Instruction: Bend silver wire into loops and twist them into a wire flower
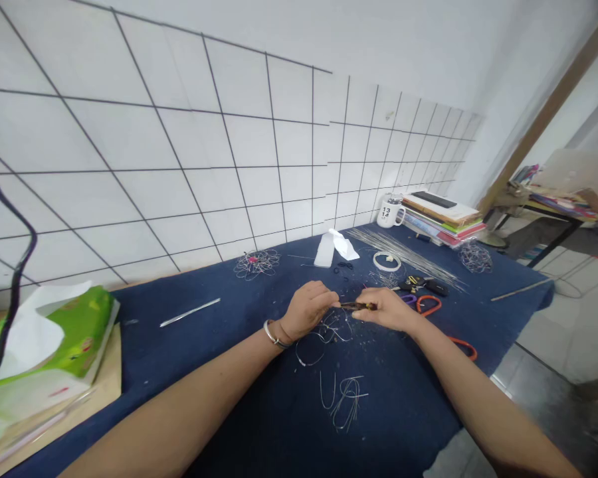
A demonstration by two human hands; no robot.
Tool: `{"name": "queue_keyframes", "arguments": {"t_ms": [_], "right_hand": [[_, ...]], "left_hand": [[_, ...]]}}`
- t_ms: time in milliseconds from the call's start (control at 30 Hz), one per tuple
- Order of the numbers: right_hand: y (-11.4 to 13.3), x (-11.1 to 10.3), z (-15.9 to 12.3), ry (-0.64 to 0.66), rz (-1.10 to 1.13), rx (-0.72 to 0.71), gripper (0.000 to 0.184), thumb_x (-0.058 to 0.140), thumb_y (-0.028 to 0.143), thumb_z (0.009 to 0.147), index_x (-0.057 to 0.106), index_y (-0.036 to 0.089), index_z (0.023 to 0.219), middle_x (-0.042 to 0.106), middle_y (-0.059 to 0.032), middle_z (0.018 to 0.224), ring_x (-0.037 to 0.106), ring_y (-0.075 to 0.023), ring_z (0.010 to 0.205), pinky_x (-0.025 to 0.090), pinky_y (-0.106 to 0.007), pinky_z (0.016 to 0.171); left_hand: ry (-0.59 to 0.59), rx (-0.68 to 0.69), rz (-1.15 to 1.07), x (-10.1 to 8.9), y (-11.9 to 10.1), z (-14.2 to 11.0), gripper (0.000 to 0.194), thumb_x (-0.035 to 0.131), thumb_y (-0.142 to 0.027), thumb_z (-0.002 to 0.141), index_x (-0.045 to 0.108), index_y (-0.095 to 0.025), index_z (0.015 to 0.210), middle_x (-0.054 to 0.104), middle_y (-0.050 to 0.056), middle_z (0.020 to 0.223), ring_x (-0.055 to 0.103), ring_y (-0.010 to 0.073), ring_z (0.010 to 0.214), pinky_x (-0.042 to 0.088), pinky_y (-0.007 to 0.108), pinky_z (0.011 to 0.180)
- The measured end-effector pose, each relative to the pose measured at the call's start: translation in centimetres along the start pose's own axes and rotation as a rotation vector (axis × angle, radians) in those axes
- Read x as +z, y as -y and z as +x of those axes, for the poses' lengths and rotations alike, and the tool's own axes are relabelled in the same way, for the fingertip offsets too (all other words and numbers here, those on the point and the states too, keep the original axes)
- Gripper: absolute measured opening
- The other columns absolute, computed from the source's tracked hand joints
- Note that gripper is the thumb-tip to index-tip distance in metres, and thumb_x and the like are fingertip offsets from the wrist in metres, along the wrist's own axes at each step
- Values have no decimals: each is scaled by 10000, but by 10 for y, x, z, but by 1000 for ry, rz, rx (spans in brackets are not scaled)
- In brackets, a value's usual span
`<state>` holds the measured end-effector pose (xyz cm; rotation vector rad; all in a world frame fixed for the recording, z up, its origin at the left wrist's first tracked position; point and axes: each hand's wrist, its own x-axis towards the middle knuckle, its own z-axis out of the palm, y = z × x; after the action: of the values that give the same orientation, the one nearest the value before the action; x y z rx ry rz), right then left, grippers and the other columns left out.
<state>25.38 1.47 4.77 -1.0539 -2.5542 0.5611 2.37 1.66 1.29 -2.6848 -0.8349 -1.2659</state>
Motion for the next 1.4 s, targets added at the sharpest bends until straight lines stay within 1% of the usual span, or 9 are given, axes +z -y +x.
{"name": "queue_keyframes", "arguments": {"t_ms": [167,533,900,1067,1233,1400], "right_hand": [[-2,0,0,14,26,0,357,489,498,788,504,175,634,477,27,624,458,-101,604,298,-219,573],[-5,2,0,31,44,10,336,495,476,789,499,174,640,475,30,631,451,-96,594,290,-216,564],[-9,3,0,55,56,13,346,484,476,796,476,172,630,461,34,619,454,-94,596,295,-214,561],[-10,4,1,46,47,9,342,481,469,797,494,166,639,480,26,639,452,-92,587,293,-213,554],[-10,4,1,22,24,18,340,481,466,798,496,168,635,483,22,645,456,-94,585,291,-213,552],[-10,4,2,10,20,14,325,477,460,802,518,170,660,507,16,668,463,-98,599,289,-213,550]], "left_hand": [[-9,3,4,0,0,0,180,445,-279,860,581,-164,833,549,28,695,461,124,674,354,257,649],[-4,-6,-19,1,1,0,159,464,-267,851,578,-156,845,554,30,702,464,125,684,358,258,657],[30,-39,-59,1,2,1,241,401,-308,877,588,-159,856,561,41,725,481,126,698,378,252,673],[52,-50,-63,2,5,1,237,403,-312,875,586,-163,864,562,41,727,489,130,700,388,254,673],[87,-51,-103,0,9,2,234,390,-306,880,581,-170,885,581,44,773,506,133,739,403,257,692],[85,-112,-145,0,9,3,240,401,-319,875,589,-170,884,582,41,781,516,129,744,416,254,699]]}}
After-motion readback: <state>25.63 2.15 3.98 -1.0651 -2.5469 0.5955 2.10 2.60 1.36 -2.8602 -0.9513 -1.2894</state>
